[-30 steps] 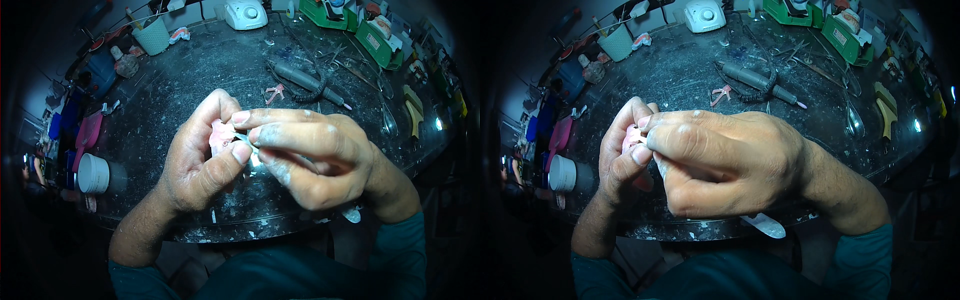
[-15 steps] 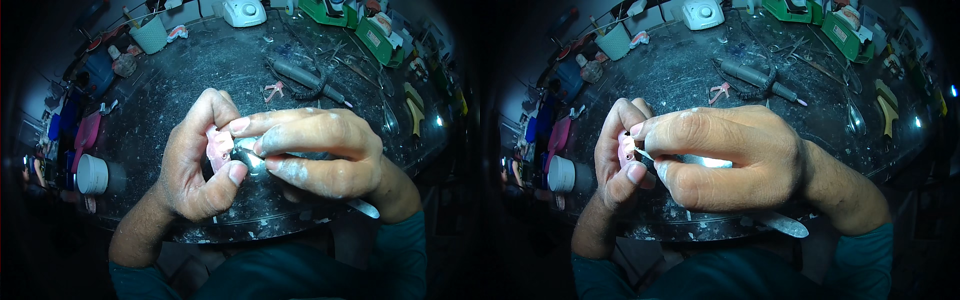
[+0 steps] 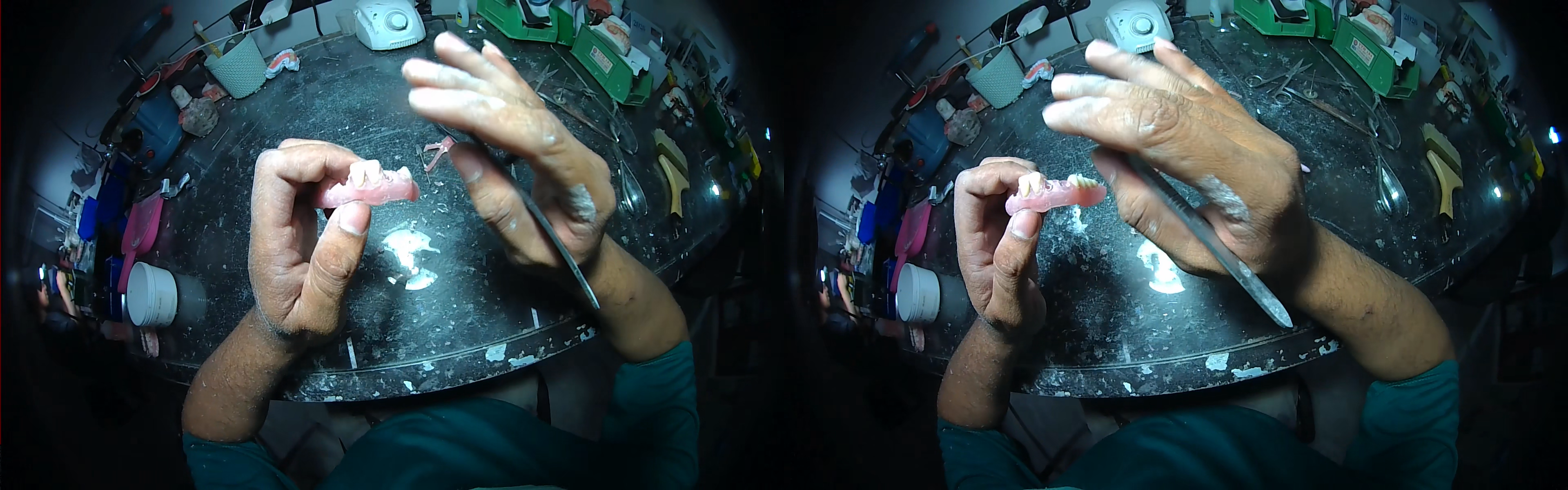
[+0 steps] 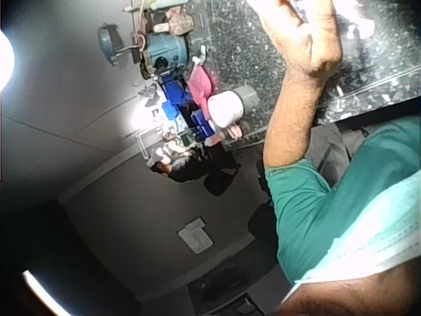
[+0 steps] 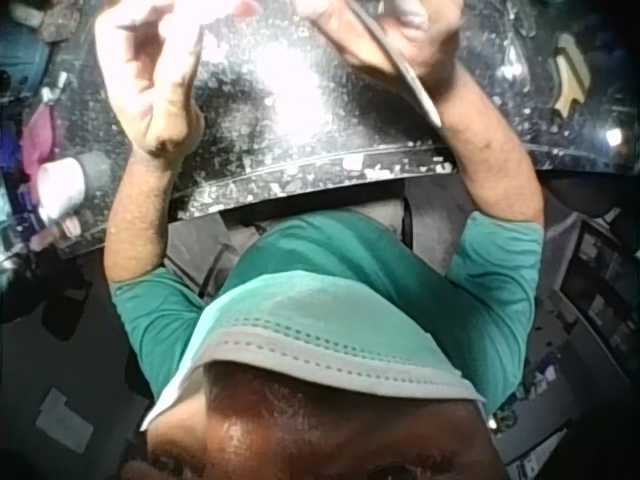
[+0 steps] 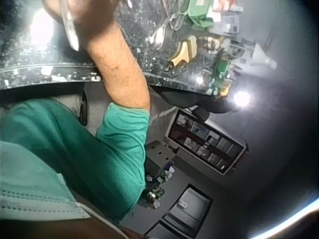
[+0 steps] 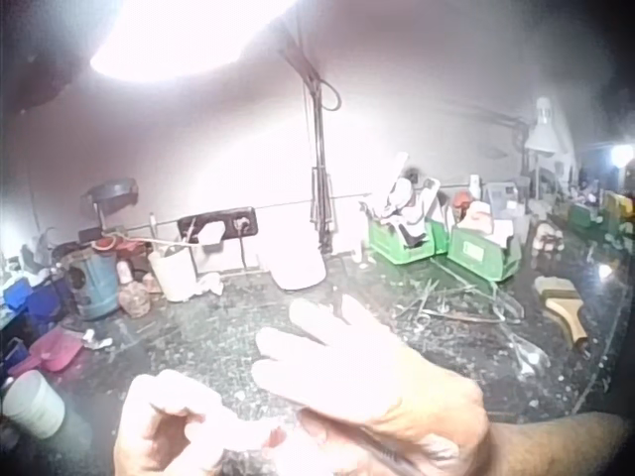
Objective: The person trims and scrapes a dental prosthesis using a metal hand tool while holding and turning it. Then, the person shapes the prosthesis using an electric handheld rotary tool.
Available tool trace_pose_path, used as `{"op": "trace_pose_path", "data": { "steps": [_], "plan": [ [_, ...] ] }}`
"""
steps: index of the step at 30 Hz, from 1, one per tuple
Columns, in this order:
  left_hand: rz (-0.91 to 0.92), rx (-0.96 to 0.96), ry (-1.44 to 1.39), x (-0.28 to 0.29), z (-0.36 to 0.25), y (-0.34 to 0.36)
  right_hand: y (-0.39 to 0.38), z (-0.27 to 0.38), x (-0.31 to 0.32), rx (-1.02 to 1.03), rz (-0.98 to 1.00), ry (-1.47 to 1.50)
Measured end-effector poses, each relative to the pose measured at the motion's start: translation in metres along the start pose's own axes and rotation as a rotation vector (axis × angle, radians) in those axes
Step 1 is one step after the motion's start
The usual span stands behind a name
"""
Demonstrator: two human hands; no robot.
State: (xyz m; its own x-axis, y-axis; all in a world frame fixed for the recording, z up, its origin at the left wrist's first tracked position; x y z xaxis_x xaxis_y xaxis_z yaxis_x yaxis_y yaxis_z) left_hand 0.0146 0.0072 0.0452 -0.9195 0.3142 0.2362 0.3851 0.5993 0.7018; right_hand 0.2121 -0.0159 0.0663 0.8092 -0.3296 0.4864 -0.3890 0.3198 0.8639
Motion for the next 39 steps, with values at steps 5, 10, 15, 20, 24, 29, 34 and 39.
{"op": "trace_pose_path", "data": {
  "steps": [5, 10, 15, 20, 24, 29, 34, 39],
  "plan": [
    [0.081, -0.024, -0.055, -0.002, -0.001, 0.001, 0.001, -0.007, -0.003, 0.061, -0.092, -0.165],
    [0.097, -0.042, -0.034, 0.001, 0.0, 0.001, 0.005, 0.011, -0.006, 0.079, -0.071, -0.095],
    [-0.005, 0.172, -0.121, -0.006, -0.006, 0.001, 0.005, 0.01, -0.001, 0.083, -0.07, -0.103],
    [0.039, 0.168, -0.085, -0.004, -0.004, 0.001, 0.005, 0.018, -0.004, 0.09, -0.075, -0.06],
    [0.01, 0.197, -0.17, -0.003, -0.002, 0.001, 0.003, 0.008, -0.002, 0.119, -0.011, -0.287],
    [-0.038, 0.187, -0.235, -0.005, 0.003, 0.0, 0.006, -0.002, 0.009, -0.021, -0.002, -0.35],
    [0.008, 0.078, -0.197, -0.006, 0.005, -0.003, -0.002, -0.008, 0.008, -0.374, -0.112, 0.115],
    [0.01, 0.176, -0.188, -0.007, 0.004, -0.003, 0.001, -0.001, 0.01, -0.192, -0.236, 0.245]
  ]
}}
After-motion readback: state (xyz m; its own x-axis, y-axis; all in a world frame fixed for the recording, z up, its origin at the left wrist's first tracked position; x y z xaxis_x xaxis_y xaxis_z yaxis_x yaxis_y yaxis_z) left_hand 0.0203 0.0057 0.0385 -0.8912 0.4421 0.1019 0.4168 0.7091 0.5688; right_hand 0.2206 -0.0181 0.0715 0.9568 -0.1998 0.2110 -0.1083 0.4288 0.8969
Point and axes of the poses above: each hand's wrist, its own y-axis towards the middle knuckle, its own x-axis out of the back of the hand, z = x × y, the point moved 4 cm from there along y, towards the middle knuckle, and after that the axes turned 3 degrees about -y, right-handed, at the moved point
